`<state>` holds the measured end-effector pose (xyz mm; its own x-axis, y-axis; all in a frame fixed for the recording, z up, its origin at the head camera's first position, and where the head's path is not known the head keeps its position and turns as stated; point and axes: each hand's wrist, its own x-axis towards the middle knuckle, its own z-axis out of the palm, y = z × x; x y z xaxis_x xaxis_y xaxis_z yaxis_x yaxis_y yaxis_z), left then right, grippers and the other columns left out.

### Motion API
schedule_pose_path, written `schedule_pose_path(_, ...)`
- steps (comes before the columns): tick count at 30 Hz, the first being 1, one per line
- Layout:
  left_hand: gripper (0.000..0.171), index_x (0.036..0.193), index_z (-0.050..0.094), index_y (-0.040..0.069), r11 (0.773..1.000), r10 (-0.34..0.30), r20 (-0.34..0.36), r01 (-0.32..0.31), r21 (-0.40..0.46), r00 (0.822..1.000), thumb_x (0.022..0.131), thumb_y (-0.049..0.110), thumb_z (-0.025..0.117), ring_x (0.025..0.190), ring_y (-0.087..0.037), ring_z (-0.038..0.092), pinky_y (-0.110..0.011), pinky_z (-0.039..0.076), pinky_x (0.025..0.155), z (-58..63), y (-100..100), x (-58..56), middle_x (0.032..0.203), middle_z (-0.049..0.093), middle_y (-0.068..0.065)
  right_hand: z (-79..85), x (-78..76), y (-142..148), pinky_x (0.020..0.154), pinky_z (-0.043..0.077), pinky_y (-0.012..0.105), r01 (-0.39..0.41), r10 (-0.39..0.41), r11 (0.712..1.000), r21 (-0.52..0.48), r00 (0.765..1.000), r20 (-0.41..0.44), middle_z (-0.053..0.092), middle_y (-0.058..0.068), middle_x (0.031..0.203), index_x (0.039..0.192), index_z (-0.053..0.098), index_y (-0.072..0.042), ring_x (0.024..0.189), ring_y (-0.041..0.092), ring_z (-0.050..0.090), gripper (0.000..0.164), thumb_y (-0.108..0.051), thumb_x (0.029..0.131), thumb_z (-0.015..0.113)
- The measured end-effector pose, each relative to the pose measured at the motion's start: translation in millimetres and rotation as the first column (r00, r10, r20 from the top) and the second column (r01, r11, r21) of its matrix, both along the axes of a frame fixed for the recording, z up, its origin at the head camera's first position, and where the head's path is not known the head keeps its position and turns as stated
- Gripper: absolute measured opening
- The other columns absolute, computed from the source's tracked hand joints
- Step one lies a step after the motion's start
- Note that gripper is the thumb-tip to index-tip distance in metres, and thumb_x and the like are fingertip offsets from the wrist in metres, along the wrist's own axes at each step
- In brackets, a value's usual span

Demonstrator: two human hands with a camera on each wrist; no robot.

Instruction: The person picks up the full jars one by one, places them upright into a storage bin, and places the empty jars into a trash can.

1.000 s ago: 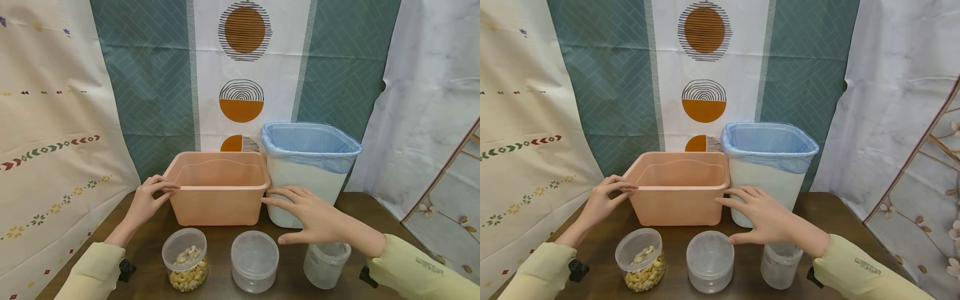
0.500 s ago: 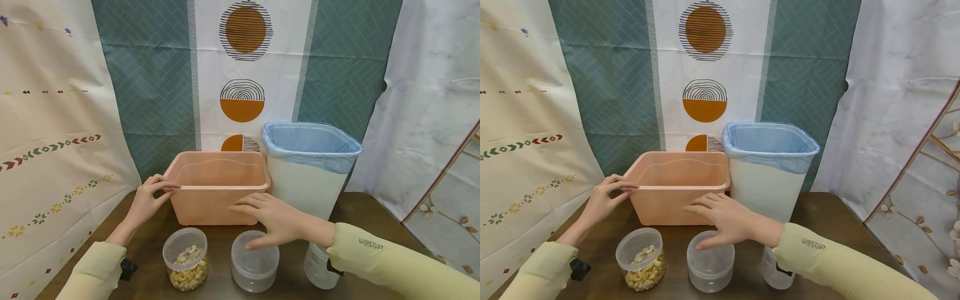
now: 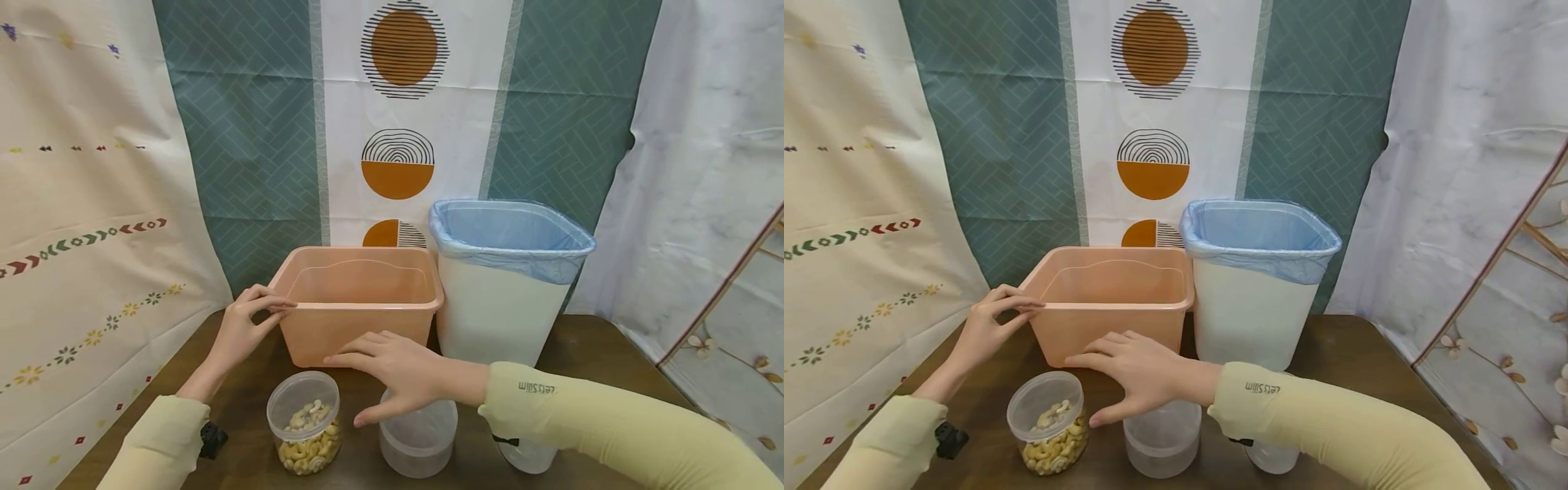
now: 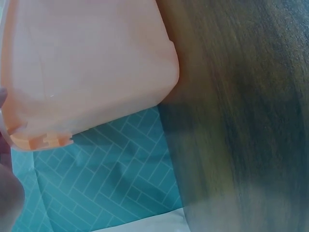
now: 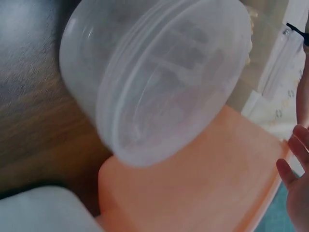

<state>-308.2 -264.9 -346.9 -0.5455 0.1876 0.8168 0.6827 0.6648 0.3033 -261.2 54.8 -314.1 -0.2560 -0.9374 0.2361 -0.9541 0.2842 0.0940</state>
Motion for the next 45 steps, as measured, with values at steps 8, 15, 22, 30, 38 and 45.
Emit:
schedule_pose_path(8, 0.027, 0.096, 0.079, 0.013, 1.000, -0.006, -0.014, 0.006, 0.000, 1.000, 0.076, -0.005, 0.078, 0.089, -0.005, 0.049, -0.018, 0.039, 0.080, -2.5, 1, -0.3, 0.094, 0.064, 0.001, -9.0, 3.1, -28, 0.105, 0.041, 0.027, -0.027, 0.024, 0.998, 0.060, 0.999, 0.041, 0.047, -0.007, 0.146, 0.155, 0.031, -0.028, 0.127, 0.008, 0.046, 0.084, -0.066, 0.087, 0.061)
schedule_pose_path(15, 0.027, 0.097, 0.079, 0.014, 1.000, -0.003, 0.008, 0.003, 0.012, 1.000, 0.078, -0.005, 0.077, 0.092, -0.005, 0.049, -0.016, 0.039, 0.082, -1.8, -1, 1.1, 0.096, 0.064, 0.001, -15.6, -4.0, -56, 0.111, 0.038, 0.029, -0.064, 0.049, 0.981, 0.184, 0.995, 0.081, 0.033, -0.003, 0.159, 0.157, 0.023, -0.030, 0.137, 0.014, 0.038, 0.089, -0.065, 0.086, 0.063)
schedule_pose_path(22, 0.028, 0.097, 0.079, 0.016, 0.999, 0.005, 0.028, -0.006, 0.037, 1.000, 0.078, -0.004, 0.077, 0.093, -0.001, 0.048, -0.015, 0.038, 0.083, -3.0, -1, 2.4, 0.097, 0.064, 0.001, -18.6, -10.2, -77, 0.117, 0.033, 0.035, -0.086, 0.015, 0.938, 0.335, 0.978, 0.209, 0.012, -0.002, 0.167, 0.158, 0.011, -0.040, 0.150, 0.017, 0.026, 0.089, -0.064, 0.089, 0.060)
schedule_pose_path(30, 0.028, 0.097, 0.079, 0.014, 0.999, -0.013, 0.029, 0.012, 0.039, 1.000, 0.078, -0.005, 0.077, 0.093, -0.001, 0.047, -0.017, 0.039, 0.081, -0.9, 2, 1.4, 0.097, 0.064, 0.000, -0.4, -10.2, -94, 0.119, 0.030, 0.032, -0.074, -0.025, 0.903, 0.424, 0.975, 0.223, 0.030, -0.004, 0.162, 0.157, 0.024, -0.037, 0.148, 0.013, 0.030, 0.084, -0.059, 0.087, 0.066)
schedule_pose_path(38, 0.028, 0.097, 0.079, 0.012, 0.999, -0.009, 0.037, 0.007, 0.047, 0.999, 0.077, -0.007, 0.077, 0.093, 0.001, 0.047, -0.019, 0.039, 0.082, -1.2, -1, -0.5, 0.098, 0.064, -0.001, 6.5, -14.0, -101, 0.115, 0.030, 0.028, -0.065, -0.005, 0.881, 0.469, 0.989, 0.146, 0.040, -0.005, 0.156, 0.156, 0.027, -0.038, 0.142, 0.010, 0.038, 0.087, -0.061, 0.083, 0.069)
schedule_pose_path(45, 0.028, 0.097, 0.079, 0.014, 0.999, -0.020, 0.029, 0.019, 0.040, 0.999, 0.078, -0.006, 0.077, 0.093, 0.000, 0.047, -0.016, 0.038, 0.082, -2.0, 1, -0.9, 0.097, 0.064, 0.000, 1.5, -20.0, -100, 0.098, 0.036, 0.020, -0.085, 0.019, 0.908, 0.411, 0.987, 0.162, 0.048, -0.004, 0.141, 0.151, 0.034, -0.039, 0.120, 0.008, 0.044, 0.086, -0.062, 0.078, 0.074)
